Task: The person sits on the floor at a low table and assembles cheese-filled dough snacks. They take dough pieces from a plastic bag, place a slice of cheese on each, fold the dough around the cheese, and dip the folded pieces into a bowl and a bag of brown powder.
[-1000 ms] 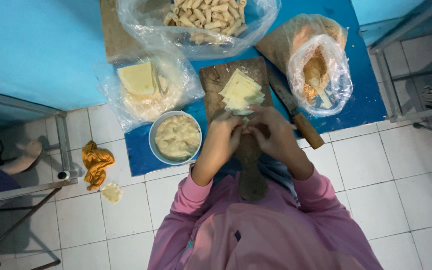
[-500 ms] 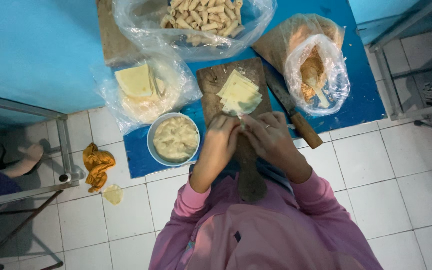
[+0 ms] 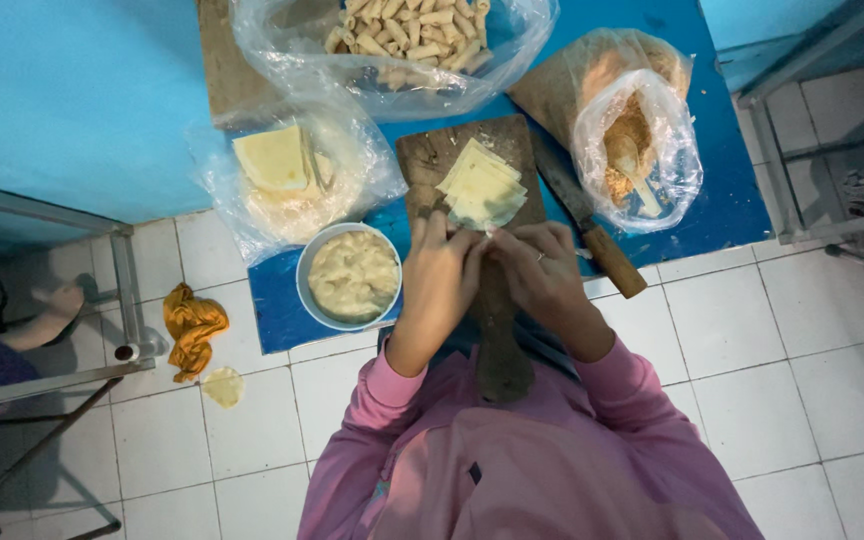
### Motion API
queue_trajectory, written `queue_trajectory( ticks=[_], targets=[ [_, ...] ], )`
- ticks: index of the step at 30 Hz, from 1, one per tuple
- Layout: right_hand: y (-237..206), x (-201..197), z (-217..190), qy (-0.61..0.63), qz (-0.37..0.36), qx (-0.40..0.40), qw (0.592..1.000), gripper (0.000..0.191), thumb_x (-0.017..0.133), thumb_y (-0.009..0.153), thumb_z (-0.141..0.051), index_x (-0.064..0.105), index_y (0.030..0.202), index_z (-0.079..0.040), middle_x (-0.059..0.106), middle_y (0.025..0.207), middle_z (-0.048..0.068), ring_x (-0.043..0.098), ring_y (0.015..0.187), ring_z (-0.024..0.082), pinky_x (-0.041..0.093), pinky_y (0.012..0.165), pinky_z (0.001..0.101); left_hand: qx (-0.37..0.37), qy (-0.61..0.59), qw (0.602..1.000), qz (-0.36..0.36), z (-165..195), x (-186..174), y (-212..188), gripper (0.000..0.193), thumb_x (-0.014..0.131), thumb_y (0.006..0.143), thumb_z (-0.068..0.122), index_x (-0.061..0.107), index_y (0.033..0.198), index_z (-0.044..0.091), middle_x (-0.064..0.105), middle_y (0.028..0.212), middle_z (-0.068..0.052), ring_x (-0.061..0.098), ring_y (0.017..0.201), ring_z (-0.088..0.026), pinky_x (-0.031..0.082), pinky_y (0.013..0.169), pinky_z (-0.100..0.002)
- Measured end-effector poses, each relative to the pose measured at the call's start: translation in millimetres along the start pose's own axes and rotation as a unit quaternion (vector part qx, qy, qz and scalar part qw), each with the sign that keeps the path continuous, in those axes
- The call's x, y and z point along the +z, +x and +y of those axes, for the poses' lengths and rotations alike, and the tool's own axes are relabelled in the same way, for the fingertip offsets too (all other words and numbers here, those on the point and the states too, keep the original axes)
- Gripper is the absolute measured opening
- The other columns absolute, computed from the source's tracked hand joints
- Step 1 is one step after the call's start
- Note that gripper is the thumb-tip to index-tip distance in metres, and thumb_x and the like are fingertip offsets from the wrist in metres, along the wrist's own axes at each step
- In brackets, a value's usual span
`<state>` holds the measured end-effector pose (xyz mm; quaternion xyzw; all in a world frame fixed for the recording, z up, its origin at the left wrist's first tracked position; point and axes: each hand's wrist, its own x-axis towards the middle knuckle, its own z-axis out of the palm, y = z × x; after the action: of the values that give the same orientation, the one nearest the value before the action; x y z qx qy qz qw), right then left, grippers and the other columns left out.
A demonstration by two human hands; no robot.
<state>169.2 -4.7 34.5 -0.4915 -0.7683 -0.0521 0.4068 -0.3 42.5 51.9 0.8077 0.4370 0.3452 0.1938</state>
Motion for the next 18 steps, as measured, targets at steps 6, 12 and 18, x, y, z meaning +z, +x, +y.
queue_trajectory(
  ticks=[6, 12, 18],
  targets=[
    [10.9, -3.9, -2.0, -0.011, -0.03, -0.011, 0.999, 0.047, 0.073, 0.089, -0.002, 0.058, 0.134, 0.001, 0.072, 0.108, 0.008, 0.065, 0.104, 0.029, 0.047, 0.096, 0.0475, -0.027, 0.008, 0.999, 0.035, 1.9, 10.0, 5.7, 0.022, 0.07, 0.089, 0.008, 0.061, 0.108, 0.003, 0.056, 0.107, -0.019, 0.057, 0.102, -0.041, 0.05, 0.083, -0.048],
    [11.5, 5.5, 5.1, 0.033, -0.036, 0.035, 0.998, 0.052, 0.076, 0.09, 0.001, 0.057, 0.138, 0.0, 0.07, 0.106, 0.013, 0.066, 0.098, 0.033, 0.052, 0.088, 0.0451, -0.018, -0.042, 0.997, 0.057, -1.1, 12.7, 1.2, 0.025, 0.068, 0.092, 0.003, 0.061, 0.115, 0.003, 0.056, 0.108, -0.02, 0.06, 0.102, -0.041, 0.049, 0.084, -0.047],
    [-9.7, 5.2, 13.0, 0.37, 0.003, 0.296, 0.881, 0.056, 0.073, 0.093, 0.005, 0.048, 0.142, -0.005, 0.072, 0.117, 0.014, 0.072, 0.101, 0.015, 0.058, 0.086, 0.0272, -0.021, -0.169, 0.982, 0.082, 4.8, 4.4, -15.7, 0.03, 0.071, 0.097, 0.003, 0.059, 0.124, 0.004, 0.059, 0.114, -0.015, 0.062, 0.097, -0.029, 0.052, 0.087, -0.038]
  ],
)
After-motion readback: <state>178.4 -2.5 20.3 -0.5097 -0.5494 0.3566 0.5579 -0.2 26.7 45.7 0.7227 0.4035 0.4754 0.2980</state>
